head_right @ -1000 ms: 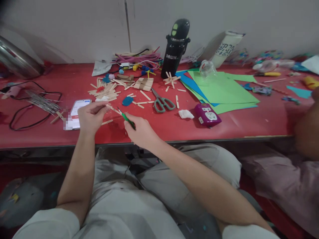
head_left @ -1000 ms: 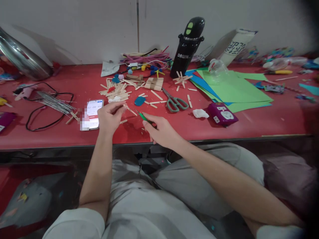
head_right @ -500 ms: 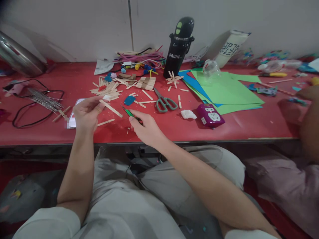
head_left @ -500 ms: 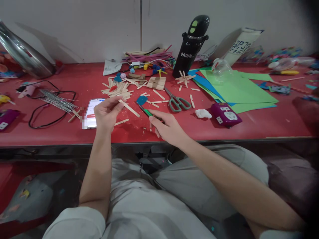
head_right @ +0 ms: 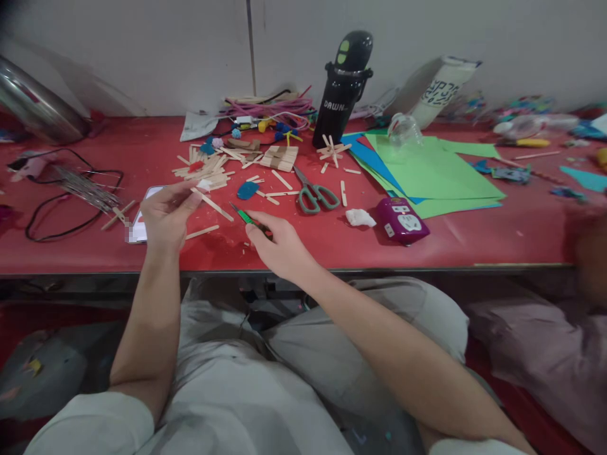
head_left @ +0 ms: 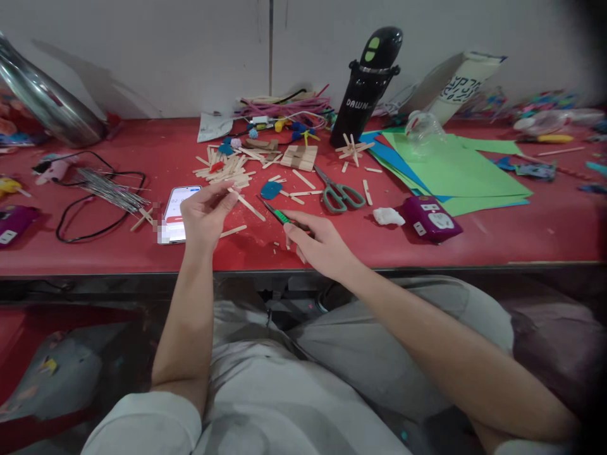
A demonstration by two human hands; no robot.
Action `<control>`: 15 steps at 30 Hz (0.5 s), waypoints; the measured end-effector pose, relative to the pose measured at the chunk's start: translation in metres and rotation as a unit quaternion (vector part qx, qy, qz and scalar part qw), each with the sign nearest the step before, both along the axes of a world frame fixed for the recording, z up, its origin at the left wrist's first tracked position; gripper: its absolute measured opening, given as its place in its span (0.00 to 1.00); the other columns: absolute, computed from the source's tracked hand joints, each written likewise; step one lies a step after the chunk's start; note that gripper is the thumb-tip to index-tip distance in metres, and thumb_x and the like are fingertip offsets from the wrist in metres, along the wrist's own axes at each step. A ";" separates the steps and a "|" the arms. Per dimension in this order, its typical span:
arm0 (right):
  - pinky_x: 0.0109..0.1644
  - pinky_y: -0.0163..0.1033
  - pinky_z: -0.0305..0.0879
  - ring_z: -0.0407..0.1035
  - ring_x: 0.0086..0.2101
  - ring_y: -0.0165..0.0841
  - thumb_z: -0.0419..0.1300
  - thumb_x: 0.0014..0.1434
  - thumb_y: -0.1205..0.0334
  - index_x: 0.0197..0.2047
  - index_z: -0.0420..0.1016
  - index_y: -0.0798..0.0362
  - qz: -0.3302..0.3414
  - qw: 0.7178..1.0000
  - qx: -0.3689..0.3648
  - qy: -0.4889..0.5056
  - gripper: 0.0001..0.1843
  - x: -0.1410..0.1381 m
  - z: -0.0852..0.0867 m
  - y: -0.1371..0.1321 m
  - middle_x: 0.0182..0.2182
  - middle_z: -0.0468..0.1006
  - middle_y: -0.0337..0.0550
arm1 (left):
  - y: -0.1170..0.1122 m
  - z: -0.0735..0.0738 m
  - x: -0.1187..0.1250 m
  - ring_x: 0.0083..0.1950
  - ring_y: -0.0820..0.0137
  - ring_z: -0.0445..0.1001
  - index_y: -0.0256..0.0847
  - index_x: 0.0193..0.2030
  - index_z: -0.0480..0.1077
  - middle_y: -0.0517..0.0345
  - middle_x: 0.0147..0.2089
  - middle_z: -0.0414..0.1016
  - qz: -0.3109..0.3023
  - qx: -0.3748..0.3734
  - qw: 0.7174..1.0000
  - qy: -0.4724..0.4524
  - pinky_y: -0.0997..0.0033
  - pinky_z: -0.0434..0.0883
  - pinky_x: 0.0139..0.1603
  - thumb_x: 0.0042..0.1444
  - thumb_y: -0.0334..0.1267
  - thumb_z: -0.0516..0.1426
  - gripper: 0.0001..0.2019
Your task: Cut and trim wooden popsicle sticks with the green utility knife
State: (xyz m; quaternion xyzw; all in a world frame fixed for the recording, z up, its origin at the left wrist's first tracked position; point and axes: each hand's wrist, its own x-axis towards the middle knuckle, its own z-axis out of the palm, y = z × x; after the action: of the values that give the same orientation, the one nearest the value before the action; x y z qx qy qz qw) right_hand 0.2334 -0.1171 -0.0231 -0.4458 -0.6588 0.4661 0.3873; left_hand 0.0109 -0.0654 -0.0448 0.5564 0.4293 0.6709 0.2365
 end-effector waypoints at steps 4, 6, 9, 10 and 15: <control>0.22 0.30 0.58 0.60 0.20 0.23 0.54 0.65 0.56 0.58 0.76 0.58 0.003 1.000 -0.011 -0.004 0.22 -0.002 -0.001 -0.001 0.28 0.72 0.37 | -0.001 0.000 0.002 0.41 0.68 0.83 0.49 0.41 0.83 0.61 0.38 0.85 0.013 0.001 1.000 0.025 0.67 0.82 0.46 0.50 0.45 0.70 0.12; 0.19 0.29 0.57 0.60 0.19 0.22 0.55 0.66 0.57 0.55 0.77 0.57 0.014 1.000 -0.021 -0.004 0.19 -0.004 -0.001 -0.003 0.29 0.71 0.36 | 0.000 -0.001 0.003 0.42 0.69 0.83 0.48 0.41 0.83 0.60 0.39 0.84 0.018 0.012 0.999 0.044 0.67 0.82 0.47 0.51 0.43 0.70 0.11; 0.15 0.29 0.59 0.62 0.16 0.22 0.53 0.68 0.59 0.54 0.74 0.55 0.025 0.997 -0.076 0.000 0.16 -0.006 0.002 -0.004 0.29 0.70 0.35 | 0.000 -0.003 0.003 0.42 0.70 0.82 0.47 0.42 0.83 0.60 0.40 0.84 0.040 0.032 0.994 0.094 0.69 0.81 0.46 0.53 0.40 0.69 0.09; 0.15 0.30 0.59 0.63 0.16 0.22 0.52 0.69 0.60 0.55 0.73 0.55 0.023 0.995 -0.102 -0.002 0.16 -0.007 0.003 -0.004 0.29 0.70 0.35 | 0.000 -0.003 0.003 0.41 0.70 0.82 0.47 0.42 0.83 0.59 0.40 0.84 0.048 0.036 0.992 0.115 0.70 0.80 0.45 0.54 0.39 0.68 0.09; 0.13 0.29 0.61 0.63 0.15 0.22 0.49 0.71 0.65 0.53 0.71 0.56 0.006 0.987 -0.161 -0.015 0.13 -0.010 0.009 -0.003 0.29 0.70 0.36 | -0.001 -0.003 0.003 0.40 0.72 0.81 0.46 0.44 0.83 0.59 0.40 0.84 0.077 0.052 0.976 0.198 0.72 0.79 0.41 0.58 0.36 0.65 0.08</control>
State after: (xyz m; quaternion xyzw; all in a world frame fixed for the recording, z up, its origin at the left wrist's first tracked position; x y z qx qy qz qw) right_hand 0.2237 -0.1205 -0.0143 -0.5055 -0.5833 0.5618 0.2976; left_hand 0.0138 -0.0668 -0.0479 0.6551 0.4732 0.5854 0.0655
